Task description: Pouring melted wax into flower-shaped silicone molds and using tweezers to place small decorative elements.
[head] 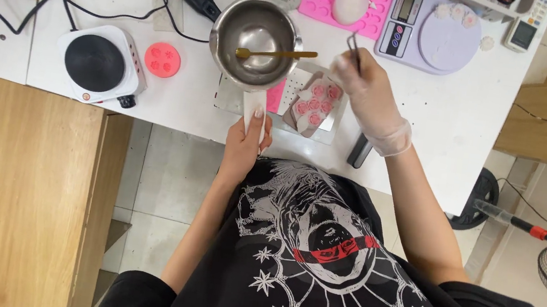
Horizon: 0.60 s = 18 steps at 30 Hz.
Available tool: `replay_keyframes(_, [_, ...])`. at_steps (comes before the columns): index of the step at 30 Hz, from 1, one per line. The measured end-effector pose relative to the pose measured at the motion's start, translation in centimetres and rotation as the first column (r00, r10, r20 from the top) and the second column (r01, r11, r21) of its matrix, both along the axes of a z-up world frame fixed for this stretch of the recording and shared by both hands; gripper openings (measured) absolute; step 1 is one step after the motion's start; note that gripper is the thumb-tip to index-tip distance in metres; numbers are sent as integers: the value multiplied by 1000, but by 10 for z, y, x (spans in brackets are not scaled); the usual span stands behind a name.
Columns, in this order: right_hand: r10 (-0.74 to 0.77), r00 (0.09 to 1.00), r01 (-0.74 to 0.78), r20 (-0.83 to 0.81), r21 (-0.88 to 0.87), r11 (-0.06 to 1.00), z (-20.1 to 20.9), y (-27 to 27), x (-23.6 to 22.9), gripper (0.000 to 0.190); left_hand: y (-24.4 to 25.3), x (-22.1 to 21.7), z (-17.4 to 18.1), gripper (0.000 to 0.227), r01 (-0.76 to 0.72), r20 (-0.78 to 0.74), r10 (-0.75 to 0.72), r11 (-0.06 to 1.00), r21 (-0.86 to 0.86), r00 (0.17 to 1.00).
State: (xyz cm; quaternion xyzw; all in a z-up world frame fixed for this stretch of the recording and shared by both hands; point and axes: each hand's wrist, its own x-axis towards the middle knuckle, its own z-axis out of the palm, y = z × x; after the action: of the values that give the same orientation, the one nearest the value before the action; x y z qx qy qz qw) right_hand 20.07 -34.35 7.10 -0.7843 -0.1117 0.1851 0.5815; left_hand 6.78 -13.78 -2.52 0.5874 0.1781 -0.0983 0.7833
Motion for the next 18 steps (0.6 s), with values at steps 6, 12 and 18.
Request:
replay_keyframes(6, [-285, 957, 273, -52, -166, 948, 5, -32, -3, 38, 56, -11, -20, 44, -271, -107, 273, 962, 34, 956])
replay_keyframes(12, [-495, 840, 521, -222, 79, 850, -28, -99, 2, 39, 137, -30, -64, 45, -462, -129, 488, 867, 188, 863])
replay_keyframes(18, [-686, 707, 708, -175, 183, 682, -96, -184, 12, 32, 205, -56, -161, 30, -594, -22, 596, 803, 55, 803])
